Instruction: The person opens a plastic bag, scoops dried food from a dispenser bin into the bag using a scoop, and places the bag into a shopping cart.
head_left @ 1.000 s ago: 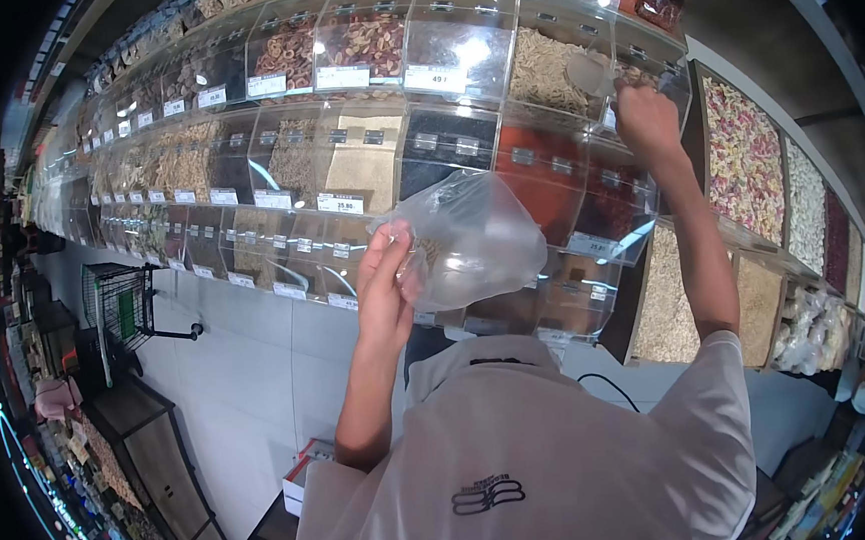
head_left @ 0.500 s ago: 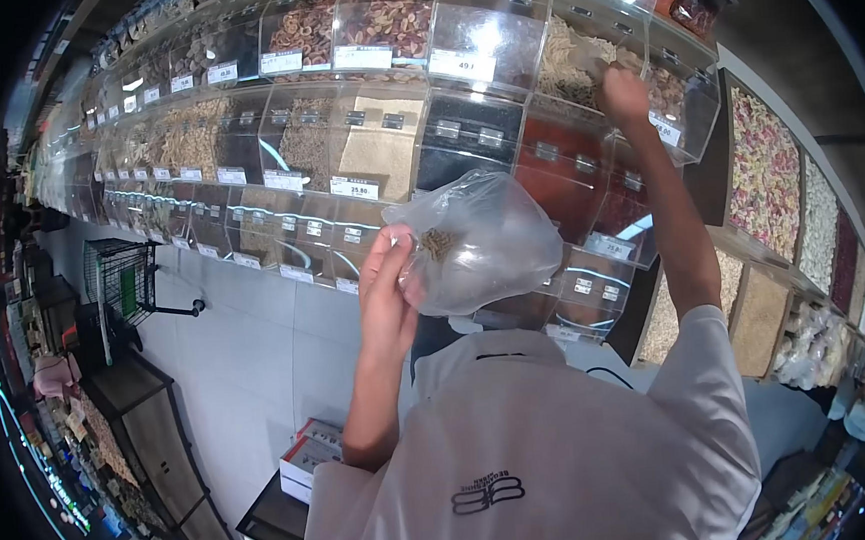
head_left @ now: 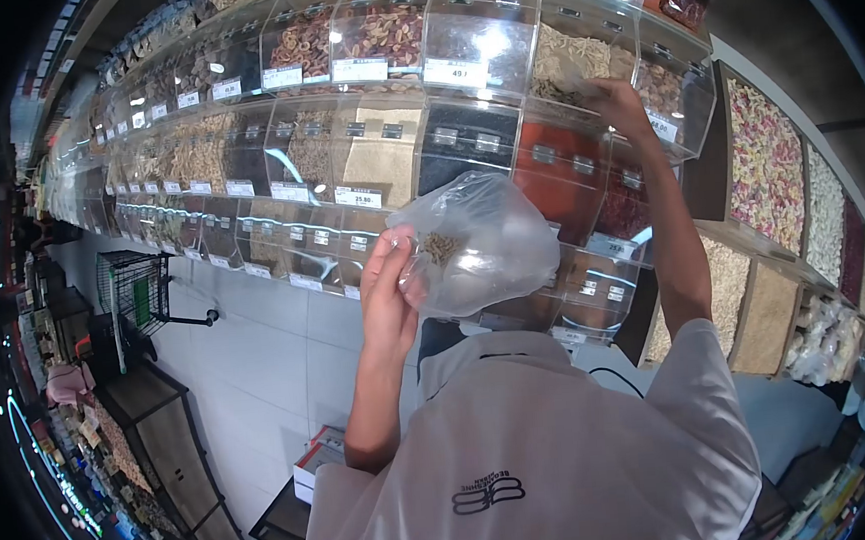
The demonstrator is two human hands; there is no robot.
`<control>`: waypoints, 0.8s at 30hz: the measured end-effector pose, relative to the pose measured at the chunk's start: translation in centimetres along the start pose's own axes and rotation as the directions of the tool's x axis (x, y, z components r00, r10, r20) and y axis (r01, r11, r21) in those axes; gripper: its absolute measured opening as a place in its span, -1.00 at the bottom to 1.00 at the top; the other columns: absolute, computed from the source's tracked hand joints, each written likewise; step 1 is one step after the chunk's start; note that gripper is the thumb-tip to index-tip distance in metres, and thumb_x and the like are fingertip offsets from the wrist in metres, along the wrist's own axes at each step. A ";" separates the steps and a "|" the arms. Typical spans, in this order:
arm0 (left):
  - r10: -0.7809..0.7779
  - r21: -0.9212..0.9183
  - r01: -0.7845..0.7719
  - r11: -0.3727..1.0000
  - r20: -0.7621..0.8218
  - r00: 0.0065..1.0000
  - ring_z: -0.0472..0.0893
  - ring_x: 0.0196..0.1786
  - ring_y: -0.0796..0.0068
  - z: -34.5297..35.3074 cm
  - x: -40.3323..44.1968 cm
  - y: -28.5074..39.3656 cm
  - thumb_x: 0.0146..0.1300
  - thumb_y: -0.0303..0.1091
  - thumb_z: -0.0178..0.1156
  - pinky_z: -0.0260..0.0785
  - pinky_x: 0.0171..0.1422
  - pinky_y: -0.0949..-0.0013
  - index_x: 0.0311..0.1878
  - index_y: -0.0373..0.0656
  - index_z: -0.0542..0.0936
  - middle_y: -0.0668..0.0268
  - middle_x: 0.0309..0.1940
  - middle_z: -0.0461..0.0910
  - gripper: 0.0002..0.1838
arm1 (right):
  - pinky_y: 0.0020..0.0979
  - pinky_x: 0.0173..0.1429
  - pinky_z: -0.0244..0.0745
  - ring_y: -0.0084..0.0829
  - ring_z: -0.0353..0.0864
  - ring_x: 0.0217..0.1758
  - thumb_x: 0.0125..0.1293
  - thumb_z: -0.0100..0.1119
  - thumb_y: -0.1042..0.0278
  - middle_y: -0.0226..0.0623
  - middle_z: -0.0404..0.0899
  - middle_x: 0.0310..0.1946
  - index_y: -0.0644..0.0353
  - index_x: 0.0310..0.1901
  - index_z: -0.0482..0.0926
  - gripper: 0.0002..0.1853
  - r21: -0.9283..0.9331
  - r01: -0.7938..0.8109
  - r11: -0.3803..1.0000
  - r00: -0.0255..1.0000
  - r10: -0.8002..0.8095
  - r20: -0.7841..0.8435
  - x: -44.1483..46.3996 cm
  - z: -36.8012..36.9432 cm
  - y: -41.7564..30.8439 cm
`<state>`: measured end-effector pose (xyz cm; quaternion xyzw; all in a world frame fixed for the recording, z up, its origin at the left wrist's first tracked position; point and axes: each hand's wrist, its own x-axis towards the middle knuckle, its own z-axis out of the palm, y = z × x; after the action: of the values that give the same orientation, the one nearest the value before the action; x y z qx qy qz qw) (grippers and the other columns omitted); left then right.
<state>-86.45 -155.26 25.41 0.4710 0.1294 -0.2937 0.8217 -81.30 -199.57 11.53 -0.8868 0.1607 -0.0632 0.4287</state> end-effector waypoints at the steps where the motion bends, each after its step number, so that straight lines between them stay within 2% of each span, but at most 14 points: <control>1: -0.001 0.007 0.001 1.000 -0.012 1.000 0.19 -0.59 0.83 0.1 -0.1 0.1 0.46 -0.33 0.06 0.00 -0.52 0.63 0.02 -0.11 0.50 0.59 -0.58 0.29 -0.84 | -0.44 -0.19 0.50 -0.56 0.61 -0.30 0.19 0.28 0.42 -0.31 0.71 -0.32 0.27 0.13 0.59 -0.57 0.119 0.002 0.993 1.000 0.000 -0.014 -0.2 0.0 0.8; 2: -0.003 0.007 0.003 1.000 -0.007 1.000 0.19 -0.59 0.83 0.0 -0.2 0.1 0.46 -0.33 0.06 0.00 -0.52 0.64 0.04 -0.12 0.50 0.60 -0.58 0.29 -0.82 | -0.48 -0.22 0.47 -0.59 0.58 -0.33 0.19 0.29 0.43 -0.37 0.70 -0.34 0.31 0.10 0.60 -0.59 0.235 0.005 0.972 1.000 0.002 -0.027 -0.3 0.1 1.6; 5: -0.005 0.009 0.005 1.000 0.012 1.000 0.19 -0.59 0.85 0.0 -0.1 0.1 0.47 -0.33 0.05 0.00 -0.52 0.65 0.10 -0.13 0.50 0.60 -0.59 0.28 -0.78 | -0.56 -0.27 0.40 -0.67 0.52 -0.37 0.19 0.29 0.46 -0.49 0.66 -0.34 0.28 0.13 0.60 -0.57 0.407 -0.156 0.900 0.985 0.171 0.000 -3.2 -1.1 -2.5; 8: -0.011 0.034 0.010 0.999 0.028 1.000 0.20 -0.58 0.83 0.0 -0.3 -0.1 0.48 -0.33 0.01 0.02 -0.51 0.65 0.16 -0.14 0.47 0.60 -0.60 0.26 -0.73 | -0.62 -0.35 0.30 -0.76 0.42 -0.42 0.23 0.27 0.47 -0.57 0.59 -0.38 0.24 0.17 0.58 -0.57 0.488 -0.147 0.861 0.984 0.179 -0.020 -4.7 -1.4 -1.4; 11: -0.015 0.070 0.012 0.997 0.037 0.999 0.21 -0.58 0.78 -0.2 -0.2 -0.3 0.48 -0.31 -0.03 0.05 -0.50 0.62 0.23 -0.16 0.43 0.57 -0.60 0.24 -0.68 | -0.63 -0.39 0.24 -0.77 0.36 -0.46 0.25 0.26 0.47 -0.61 0.55 -0.42 0.25 0.19 0.56 -0.56 0.493 -0.157 0.856 0.975 0.214 -0.059 -6.3 -1.9 -2.6; 13: -0.018 0.070 0.015 0.997 0.042 0.999 0.21 -0.58 0.78 0.0 -0.3 -0.3 0.48 -0.32 -0.03 0.05 -0.50 0.62 0.24 -0.16 0.42 0.57 -0.60 0.24 -0.67 | -0.65 -0.37 0.22 -0.80 0.36 -0.43 0.28 0.22 0.49 -0.62 0.55 -0.40 0.24 0.21 0.54 -0.56 0.494 -0.117 0.861 0.982 0.174 -0.071 -7.2 -2.3 -2.1; 17: -0.009 0.050 0.006 0.999 0.051 0.999 0.20 -0.56 0.86 0.2 -0.6 -0.5 0.49 -0.35 0.00 0.03 -0.49 0.68 0.19 -0.12 0.49 0.61 -0.58 0.25 -0.72 | -0.62 -0.42 0.23 -0.77 0.34 -0.49 0.24 0.26 0.49 -0.61 0.54 -0.43 0.19 0.21 0.56 -0.54 0.408 -0.139 0.902 0.977 0.192 -0.091 -10.2 -4.4 -4.6; 20: -0.010 0.046 0.008 0.999 0.046 0.999 0.21 -0.55 0.86 0.2 -0.6 -0.6 0.48 -0.36 0.00 0.04 -0.48 0.68 0.21 -0.13 0.48 0.61 -0.57 0.25 -0.70 | -0.61 -0.42 0.25 -0.77 0.36 -0.47 0.23 0.27 0.53 -0.58 0.56 -0.43 0.15 0.19 0.58 -0.55 0.359 -0.094 0.929 0.995 0.095 0.014 -13.4 -7.1 -8.3; 23: -0.001 0.033 0.000 0.999 0.040 0.999 0.21 -0.55 0.86 0.2 -0.5 -0.6 0.48 -0.36 0.00 0.05 -0.48 0.68 0.24 -0.13 0.46 0.60 -0.57 0.25 -0.68 | -0.60 -0.43 0.27 -0.75 0.36 -0.48 0.22 0.26 0.58 -0.54 0.57 -0.42 0.15 0.18 0.58 -0.55 0.251 -0.079 0.965 0.984 0.035 0.177 -16.0 -9.0 -13.3; 24: 0.000 0.025 -0.001 1.000 0.042 0.999 0.21 -0.55 0.86 0.2 -0.5 -0.6 0.48 -0.36 0.00 0.05 -0.48 0.68 0.25 -0.13 0.46 0.60 -0.57 0.25 -0.67 | -0.57 -0.41 0.31 -0.73 0.39 -0.48 0.20 0.26 0.60 -0.49 0.59 -0.41 0.16 0.18 0.58 -0.53 0.267 -0.046 0.962 0.971 -0.020 0.239 -16.5 -9.0 -14.1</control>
<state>-87.26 -155.51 25.32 0.4749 0.1086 -0.3048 0.8184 -95.82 -192.45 28.65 -0.8198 0.1035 0.0259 0.5626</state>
